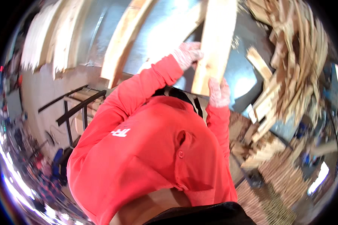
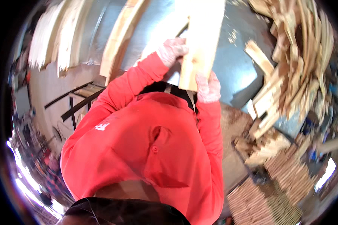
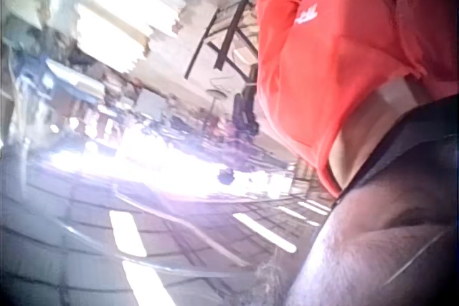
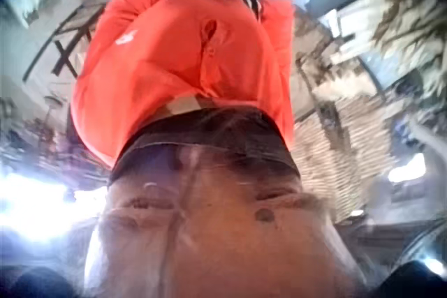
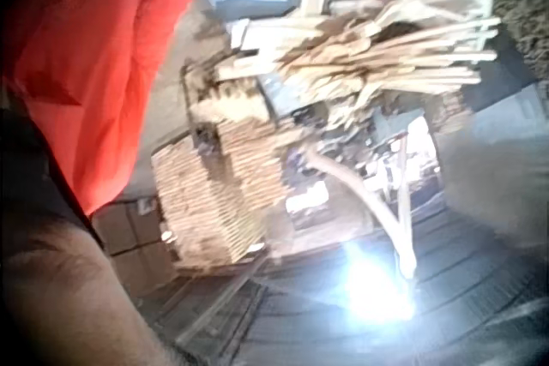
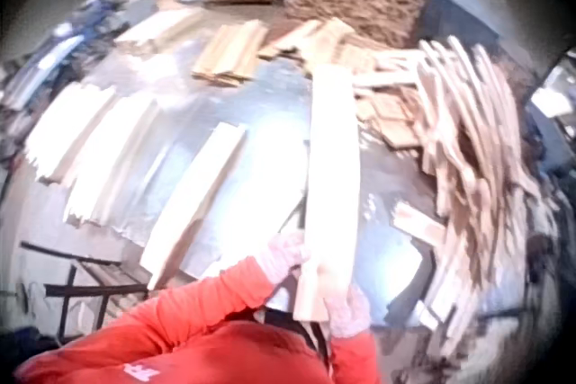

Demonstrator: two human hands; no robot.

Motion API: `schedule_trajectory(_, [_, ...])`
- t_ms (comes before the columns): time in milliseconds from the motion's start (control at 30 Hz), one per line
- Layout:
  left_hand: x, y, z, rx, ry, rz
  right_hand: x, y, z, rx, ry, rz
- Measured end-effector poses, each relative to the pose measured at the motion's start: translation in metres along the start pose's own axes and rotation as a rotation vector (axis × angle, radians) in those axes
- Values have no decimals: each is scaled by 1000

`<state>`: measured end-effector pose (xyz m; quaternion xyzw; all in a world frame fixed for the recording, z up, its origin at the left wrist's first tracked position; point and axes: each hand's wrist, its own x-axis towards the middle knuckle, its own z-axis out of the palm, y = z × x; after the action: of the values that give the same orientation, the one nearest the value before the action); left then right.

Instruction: The person sorts wooden planks on a metal table, picking up pieces from a pile and arranging them into neat stacks. The person handles the wood by hand, moving pieces from a disorganized pile to organized stacks on the left side of the table.

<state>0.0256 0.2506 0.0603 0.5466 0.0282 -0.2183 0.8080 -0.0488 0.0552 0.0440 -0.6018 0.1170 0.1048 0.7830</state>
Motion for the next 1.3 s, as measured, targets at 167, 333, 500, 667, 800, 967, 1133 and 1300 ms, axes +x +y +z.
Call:
schedule_trajectory(167, [-38,42,-56,873,493,171,3,-2,39,-24,-116,-23])
schedule_trajectory(333, [-91,12,-177,1545,866,-717,21,-4,112,381,-356,79])
schedule_trajectory(500, [-110,23,-236,1166,911,-773,47,51,188,983,-217,619])
schedule_trajectory(667, [-101,13,-253,1052,647,-756,9,117,272,45,-62,689])
schedule_trajectory(800, [-111,-27,-300,884,465,-385,6,120,312,-40,-73,903])
schedule_trajectory(967, [-112,43,-282,1167,416,-515,21,147,327,-204,-112,1124])
schedule_trajectory(1133, [-126,53,-281,993,433,-472,38,142,334,-307,-215,1077])
schedule_trajectory(1300, [-123,38,-222,1132,521,-585,54,115,320,-1044,-911,693])
